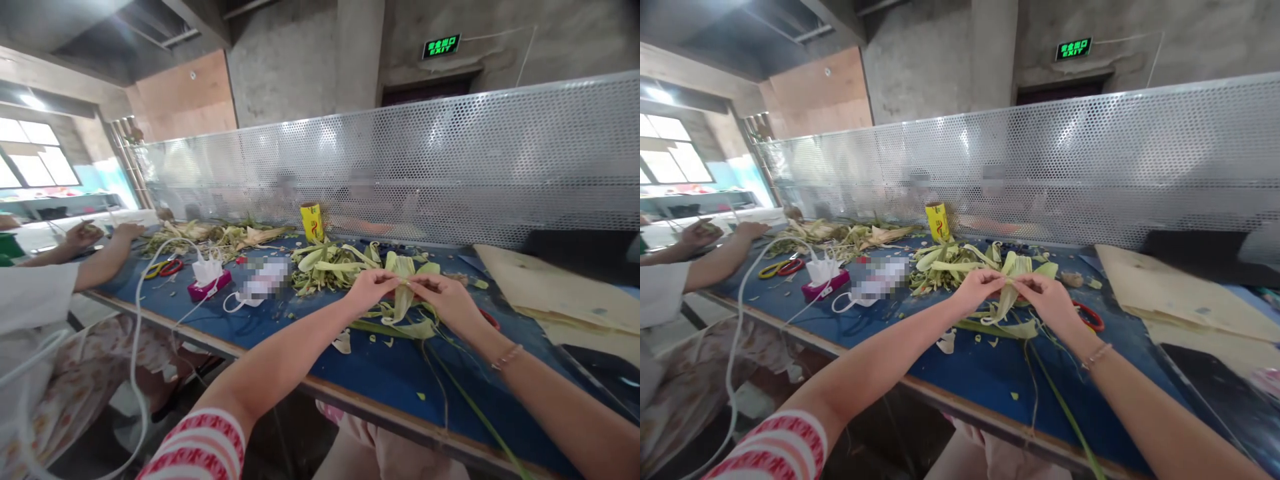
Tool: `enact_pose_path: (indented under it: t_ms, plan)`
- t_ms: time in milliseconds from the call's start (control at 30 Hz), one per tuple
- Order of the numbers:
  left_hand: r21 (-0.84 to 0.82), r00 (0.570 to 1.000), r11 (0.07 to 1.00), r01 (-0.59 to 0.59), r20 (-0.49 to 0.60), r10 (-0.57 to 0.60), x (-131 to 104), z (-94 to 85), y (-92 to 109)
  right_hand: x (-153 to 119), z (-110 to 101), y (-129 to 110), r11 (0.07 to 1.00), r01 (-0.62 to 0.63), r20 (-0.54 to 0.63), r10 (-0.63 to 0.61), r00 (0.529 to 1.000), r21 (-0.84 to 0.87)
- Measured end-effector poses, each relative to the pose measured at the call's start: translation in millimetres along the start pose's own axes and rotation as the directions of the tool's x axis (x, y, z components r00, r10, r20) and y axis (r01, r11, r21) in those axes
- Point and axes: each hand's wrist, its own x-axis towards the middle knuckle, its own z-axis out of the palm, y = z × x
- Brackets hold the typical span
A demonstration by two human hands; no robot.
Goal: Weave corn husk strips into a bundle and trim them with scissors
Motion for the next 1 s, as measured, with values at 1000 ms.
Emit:
enact_pose_path:
  t_ms: [1000]
  plan:
    - [0.257, 0.997, 0.964, -0.068, 0.038, 0.060, 7, -4.5, 5, 5, 1, 7, 0.989, 0.085, -0.015, -0.087, 0.996, -0.122]
